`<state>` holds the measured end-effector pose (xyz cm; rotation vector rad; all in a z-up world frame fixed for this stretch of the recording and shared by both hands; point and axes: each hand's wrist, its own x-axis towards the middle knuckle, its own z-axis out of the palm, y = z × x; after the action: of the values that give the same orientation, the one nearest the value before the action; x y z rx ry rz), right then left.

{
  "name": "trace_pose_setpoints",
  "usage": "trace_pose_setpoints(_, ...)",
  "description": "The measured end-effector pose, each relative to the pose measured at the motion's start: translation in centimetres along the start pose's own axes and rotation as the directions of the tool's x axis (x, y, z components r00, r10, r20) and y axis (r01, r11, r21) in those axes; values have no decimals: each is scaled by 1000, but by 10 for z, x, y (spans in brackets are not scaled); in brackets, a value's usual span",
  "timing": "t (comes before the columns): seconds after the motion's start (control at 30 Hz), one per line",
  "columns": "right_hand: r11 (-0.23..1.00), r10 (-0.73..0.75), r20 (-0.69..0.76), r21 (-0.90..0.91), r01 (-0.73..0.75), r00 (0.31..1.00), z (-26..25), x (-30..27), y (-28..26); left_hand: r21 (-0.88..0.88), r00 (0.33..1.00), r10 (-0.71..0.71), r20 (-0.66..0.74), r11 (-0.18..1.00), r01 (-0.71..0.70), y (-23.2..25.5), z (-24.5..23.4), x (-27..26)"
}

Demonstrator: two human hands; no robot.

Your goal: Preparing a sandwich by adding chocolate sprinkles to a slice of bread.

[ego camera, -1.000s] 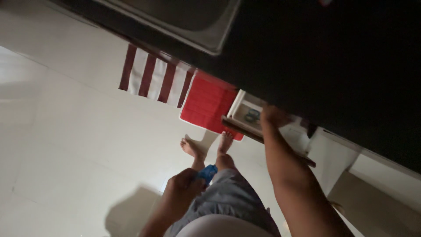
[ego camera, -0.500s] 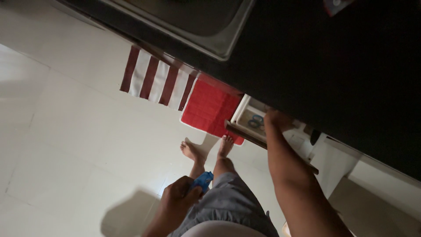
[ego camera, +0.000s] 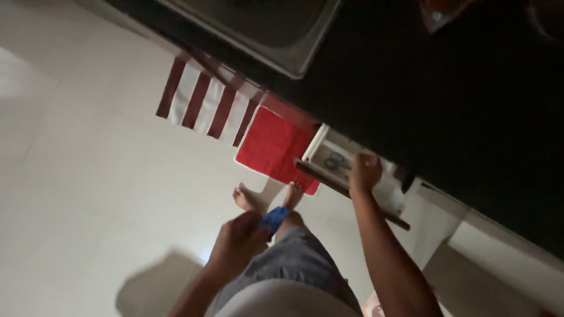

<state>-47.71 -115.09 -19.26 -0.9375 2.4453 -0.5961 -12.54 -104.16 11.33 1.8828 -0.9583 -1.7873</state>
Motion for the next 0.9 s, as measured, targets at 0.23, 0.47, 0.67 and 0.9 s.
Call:
trace_pose_setpoints(0.23, 718, -342, 204, 686, 115, 917, -104, -58, -56, 170, 941, 339, 8, 926, -336, 36, 27, 18)
trace_pose_setpoints(0.47, 696, -310, 607, 669, -260, 732, -211, -114, -146, 206, 927, 366, 82, 904, -375, 66, 42, 18)
trace_pose_setpoints(0.67, 638, -600, 590, 761, -122, 541, -251, -138, -198, 310, 915, 401, -35, 875, -372, 87, 41, 1)
trace_pose_setpoints(0.9, 666, -658, 715, 408, 625, 234, -246, -164, -262, 471, 823, 549, -146, 770, -430, 68, 33, -11)
